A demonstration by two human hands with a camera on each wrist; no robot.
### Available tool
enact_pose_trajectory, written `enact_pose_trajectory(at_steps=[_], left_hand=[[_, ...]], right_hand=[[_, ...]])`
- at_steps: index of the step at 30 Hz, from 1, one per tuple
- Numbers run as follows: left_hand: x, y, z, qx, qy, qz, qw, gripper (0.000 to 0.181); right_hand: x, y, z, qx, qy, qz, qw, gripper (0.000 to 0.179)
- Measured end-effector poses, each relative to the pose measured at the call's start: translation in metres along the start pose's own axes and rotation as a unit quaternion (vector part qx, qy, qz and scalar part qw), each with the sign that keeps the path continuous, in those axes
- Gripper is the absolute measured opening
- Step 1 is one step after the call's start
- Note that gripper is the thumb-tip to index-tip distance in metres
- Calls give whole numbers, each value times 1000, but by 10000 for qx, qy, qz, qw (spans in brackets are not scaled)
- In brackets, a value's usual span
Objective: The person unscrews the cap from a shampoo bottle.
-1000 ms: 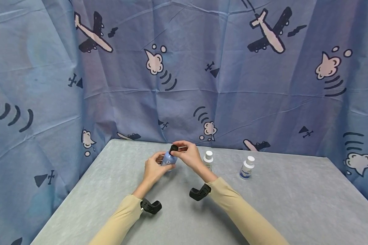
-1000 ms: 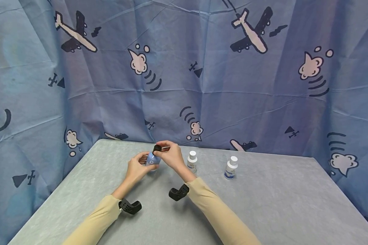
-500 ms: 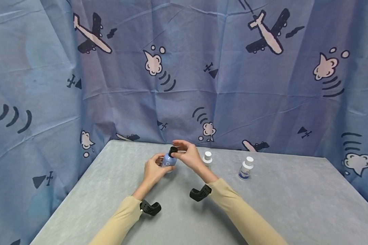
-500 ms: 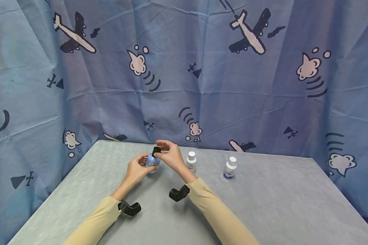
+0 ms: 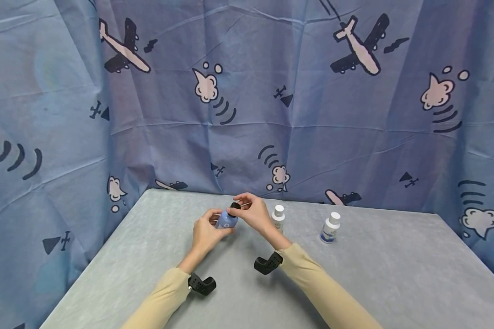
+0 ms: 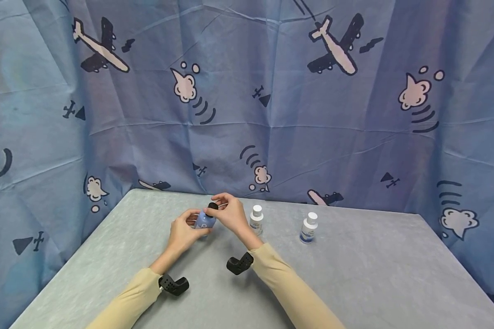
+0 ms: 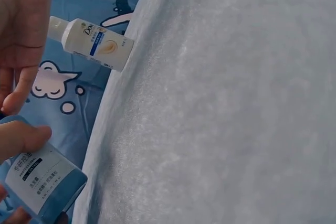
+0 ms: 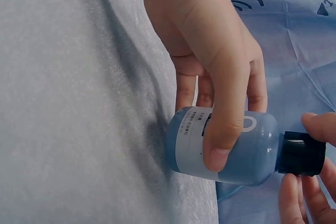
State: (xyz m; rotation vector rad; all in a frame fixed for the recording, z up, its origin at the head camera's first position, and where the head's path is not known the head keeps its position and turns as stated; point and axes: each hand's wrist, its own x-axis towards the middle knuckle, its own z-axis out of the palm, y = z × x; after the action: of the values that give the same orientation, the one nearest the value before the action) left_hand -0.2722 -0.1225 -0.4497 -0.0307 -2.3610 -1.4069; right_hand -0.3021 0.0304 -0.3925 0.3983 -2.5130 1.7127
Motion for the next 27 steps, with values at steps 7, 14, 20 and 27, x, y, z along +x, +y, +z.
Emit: enact_pose_trajectory(at_steps=[7,14,20,27], left_hand=[[-1,-1,-1,-112,30,-60,9999,51],[-1,-2,-1,-198,-30,-44,9998,52],[0,-2,0,-380,-165,-39,9991,53],[0,1,1,-367,-230,-94,9990,54]], right_hand=[[0,2,0,229,-229,-187,9993,33],[-7,-9,-5,460,-499,-439,9967,37],[-4,-1,-4,760,-721,-663,9923,41],[-1,3,-3,836,-542,-774,9920,41]])
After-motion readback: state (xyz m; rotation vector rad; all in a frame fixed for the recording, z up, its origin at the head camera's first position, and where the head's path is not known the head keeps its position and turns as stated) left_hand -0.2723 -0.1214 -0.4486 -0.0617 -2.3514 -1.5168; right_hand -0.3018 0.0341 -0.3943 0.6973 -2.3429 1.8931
